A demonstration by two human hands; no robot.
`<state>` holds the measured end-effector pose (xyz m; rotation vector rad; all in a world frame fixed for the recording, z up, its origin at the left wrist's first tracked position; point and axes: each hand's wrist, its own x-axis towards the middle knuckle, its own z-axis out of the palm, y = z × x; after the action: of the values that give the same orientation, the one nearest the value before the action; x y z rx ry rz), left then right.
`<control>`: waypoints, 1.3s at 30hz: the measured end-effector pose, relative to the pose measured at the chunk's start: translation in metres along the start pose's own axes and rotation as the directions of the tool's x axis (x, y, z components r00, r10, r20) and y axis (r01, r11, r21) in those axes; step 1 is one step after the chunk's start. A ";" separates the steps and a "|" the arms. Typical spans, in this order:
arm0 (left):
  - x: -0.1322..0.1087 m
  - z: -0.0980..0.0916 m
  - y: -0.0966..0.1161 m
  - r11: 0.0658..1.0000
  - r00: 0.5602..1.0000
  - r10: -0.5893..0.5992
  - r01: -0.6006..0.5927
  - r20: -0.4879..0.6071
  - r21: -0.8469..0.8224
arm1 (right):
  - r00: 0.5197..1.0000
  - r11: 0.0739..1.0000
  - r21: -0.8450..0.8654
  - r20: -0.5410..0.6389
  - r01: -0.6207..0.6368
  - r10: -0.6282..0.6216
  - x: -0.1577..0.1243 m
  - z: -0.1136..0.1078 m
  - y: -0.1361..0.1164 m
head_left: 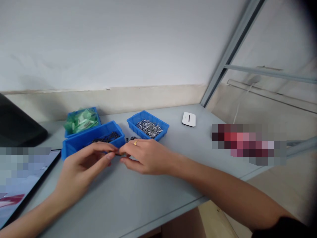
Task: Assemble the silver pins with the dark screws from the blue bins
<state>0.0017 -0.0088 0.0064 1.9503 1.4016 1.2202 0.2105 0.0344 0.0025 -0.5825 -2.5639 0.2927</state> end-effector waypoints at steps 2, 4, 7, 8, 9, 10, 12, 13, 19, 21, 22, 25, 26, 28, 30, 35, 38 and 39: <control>0.000 -0.001 0.002 0.998 0.998 -0.057 0.057 0.008 -0.041 | 0.999 1.000 -0.016 -0.037 0.014 -0.015 0.000 0.001 0.001; 0.001 -0.003 0.002 0.994 0.997 -0.082 0.082 0.006 -0.071 | 0.995 0.998 -0.043 -0.091 0.045 -0.048 0.000 0.003 0.002; 0.002 -0.004 -0.001 0.992 0.994 -0.110 0.110 0.014 -0.056 | 0.978 0.993 -0.089 -0.181 0.083 -0.098 0.001 0.004 0.002; 0.003 -0.004 -0.003 0.992 0.993 -0.116 0.117 0.028 -0.040 | 0.974 0.991 -0.105 -0.200 0.088 -0.108 0.001 0.004 0.002; 0.003 -0.003 -0.005 0.993 0.991 -0.118 0.119 0.056 -0.024 | 0.971 0.988 -0.124 -0.207 0.093 -0.117 0.000 0.004 0.002; 0.004 -0.002 -0.006 0.993 0.990 -0.114 0.116 0.088 -0.013 | 0.971 0.985 -0.144 -0.204 0.097 -0.125 0.000 0.005 0.003; 0.004 0.000 -0.009 0.995 0.983 -0.098 0.101 0.156 -0.014 | 0.974 0.978 -0.182 -0.181 0.105 -0.138 -0.002 0.005 0.003; 0.004 0.001 -0.010 0.995 0.977 -0.094 0.100 0.192 -0.024 | 0.976 0.975 -0.197 -0.167 0.108 -0.141 -0.002 0.005 0.004; 0.006 0.002 -0.006 0.991 0.947 -0.083 0.112 0.312 -0.076 | 0.980 0.955 -0.258 -0.096 0.145 -0.175 -0.003 0.006 0.005; 0.007 0.002 -0.004 0.989 0.942 -0.095 0.125 0.323 -0.074 | 0.979 0.952 -0.262 -0.082 0.161 -0.188 -0.002 0.005 0.004; 0.007 0.001 -0.004 0.988 0.939 -0.102 0.135 0.329 -0.078 | 0.979 0.952 -0.260 -0.075 0.163 -0.188 -0.002 0.005 0.004; 0.005 0.002 -0.003 0.973 0.932 -0.151 0.198 0.329 -0.115 | 0.980 0.952 -0.250 -0.040 0.179 -0.195 -0.002 0.005 0.004; 0.005 0.003 -0.003 0.965 0.930 -0.174 0.227 0.324 -0.130 | 0.980 0.951 -0.248 -0.034 0.184 -0.198 -0.003 0.005 0.004; 0.004 0.004 -0.004 0.949 0.924 -0.217 0.276 0.315 -0.154 | 0.978 0.949 -0.250 -0.040 0.191 -0.207 -0.003 0.005 0.005; 0.005 0.003 -0.006 0.944 0.910 -0.224 0.292 0.350 -0.155 | 0.975 0.947 -0.260 -0.066 0.190 -0.214 -0.003 0.005 0.006; 0.009 -0.003 -0.009 0.966 0.894 -0.201 0.248 0.400 -0.069 | 0.959 0.945 -0.272 -0.160 0.183 -0.232 -0.003 0.006 0.007; 0.008 -0.004 -0.008 0.974 0.912 -0.199 0.224 0.358 -0.029 | 0.959 0.949 -0.268 -0.179 0.166 -0.218 -0.002 0.006 0.008; 0.008 -0.003 -0.008 0.976 0.916 -0.193 0.215 0.351 -0.026 | 0.961 0.951 -0.262 -0.179 0.161 -0.212 -0.002 0.007 0.008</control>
<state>-0.0046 0.0007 0.0052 1.8135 1.3226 0.7700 0.2115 0.0399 -0.0065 -0.4251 -2.4449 -0.1471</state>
